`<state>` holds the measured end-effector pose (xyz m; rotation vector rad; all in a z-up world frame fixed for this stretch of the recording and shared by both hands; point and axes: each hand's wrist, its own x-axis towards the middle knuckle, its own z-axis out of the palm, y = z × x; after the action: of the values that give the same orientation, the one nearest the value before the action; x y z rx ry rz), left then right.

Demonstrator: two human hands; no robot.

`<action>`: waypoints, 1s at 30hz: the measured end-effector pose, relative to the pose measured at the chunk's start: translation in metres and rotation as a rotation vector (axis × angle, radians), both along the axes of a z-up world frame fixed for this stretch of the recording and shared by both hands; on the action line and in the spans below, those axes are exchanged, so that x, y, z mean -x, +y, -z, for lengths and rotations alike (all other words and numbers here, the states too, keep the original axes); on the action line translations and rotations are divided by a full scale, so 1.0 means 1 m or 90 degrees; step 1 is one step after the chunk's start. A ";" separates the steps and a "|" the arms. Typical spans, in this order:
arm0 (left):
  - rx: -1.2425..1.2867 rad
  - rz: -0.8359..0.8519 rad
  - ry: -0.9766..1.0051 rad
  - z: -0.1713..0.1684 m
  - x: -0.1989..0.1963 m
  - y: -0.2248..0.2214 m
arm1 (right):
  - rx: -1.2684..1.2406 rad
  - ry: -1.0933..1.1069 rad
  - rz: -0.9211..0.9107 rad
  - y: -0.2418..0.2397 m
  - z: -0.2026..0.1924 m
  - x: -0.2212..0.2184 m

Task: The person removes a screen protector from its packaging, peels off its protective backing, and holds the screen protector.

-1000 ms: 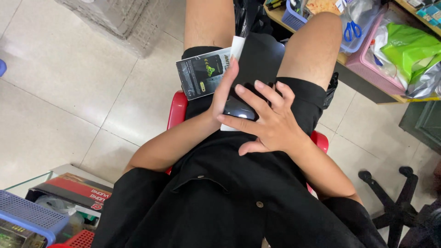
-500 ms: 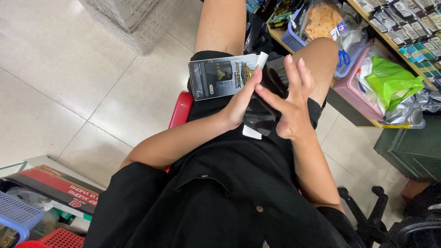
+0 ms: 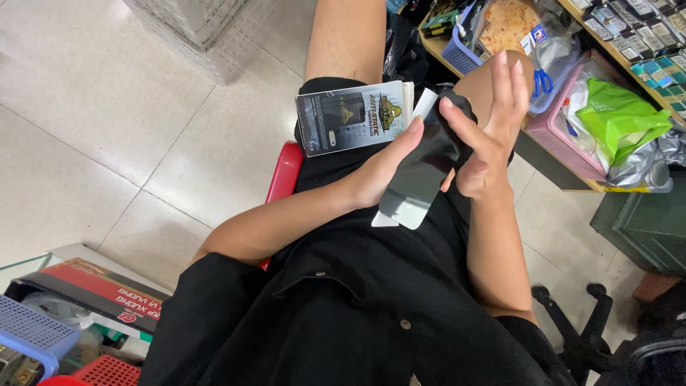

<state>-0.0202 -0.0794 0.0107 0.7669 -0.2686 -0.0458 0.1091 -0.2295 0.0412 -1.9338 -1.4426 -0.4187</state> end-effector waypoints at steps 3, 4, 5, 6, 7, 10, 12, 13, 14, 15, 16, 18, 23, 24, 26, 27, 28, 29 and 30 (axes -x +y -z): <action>0.011 0.017 0.028 0.001 0.000 -0.001 | -0.008 0.007 0.014 -0.002 0.001 -0.005; 0.007 0.020 0.030 0.005 0.001 -0.003 | -0.011 0.009 0.018 0.001 -0.004 -0.008; 0.004 0.041 0.031 0.009 0.004 -0.003 | 0.022 0.039 0.056 0.004 -0.007 -0.009; 0.001 0.062 0.031 0.011 0.006 -0.004 | 0.055 0.070 0.094 0.006 -0.011 -0.011; -0.015 0.074 0.031 0.002 0.014 0.000 | 0.039 0.070 0.106 0.003 -0.004 -0.019; -0.335 -0.074 -0.090 -0.021 0.024 0.011 | -0.086 0.453 -0.139 -0.011 0.006 -0.037; -0.522 -0.153 -0.135 -0.025 0.027 0.016 | -0.213 0.638 -0.377 -0.026 0.009 -0.028; -0.526 -0.142 -0.135 -0.026 0.027 0.017 | -0.223 0.639 -0.371 -0.031 0.008 -0.020; -0.515 -0.166 -0.154 -0.027 0.026 0.018 | -0.211 0.668 -0.331 -0.035 0.007 -0.013; -0.502 -0.188 -0.175 -0.028 0.024 0.019 | -0.200 0.696 -0.290 -0.039 0.006 -0.006; -0.506 -0.176 -0.176 -0.033 0.025 0.020 | -0.212 0.697 -0.282 -0.042 -0.001 -0.002; -0.684 -0.296 -0.196 -0.043 0.024 0.020 | -0.165 0.705 -0.222 -0.051 -0.017 0.005; -0.638 -0.318 -0.171 -0.044 0.021 0.021 | -0.054 0.533 -0.135 -0.061 -0.063 0.022; -0.585 -0.276 -0.085 -0.039 0.020 0.022 | -0.059 0.515 -0.104 -0.063 -0.071 0.024; -0.579 -0.315 -0.108 -0.040 0.021 0.020 | -0.186 0.537 -0.078 -0.100 -0.036 0.010; -0.574 -0.367 -0.128 -0.040 0.022 0.021 | -0.311 0.556 -0.066 -0.115 -0.019 0.001; -0.575 -0.363 -0.132 -0.039 0.020 0.021 | -0.314 0.553 -0.063 -0.118 -0.020 0.003; -0.575 -0.384 -0.135 -0.038 0.020 0.021 | -0.411 0.557 -0.072 -0.120 -0.021 0.003; -0.576 -0.405 -0.137 -0.037 0.020 0.022 | -0.508 0.558 -0.081 -0.120 -0.022 0.004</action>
<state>-0.0398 -0.0572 0.0476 1.7330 -0.1898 0.5540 0.1046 -0.3500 0.0627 -1.1170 -0.6490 -0.0305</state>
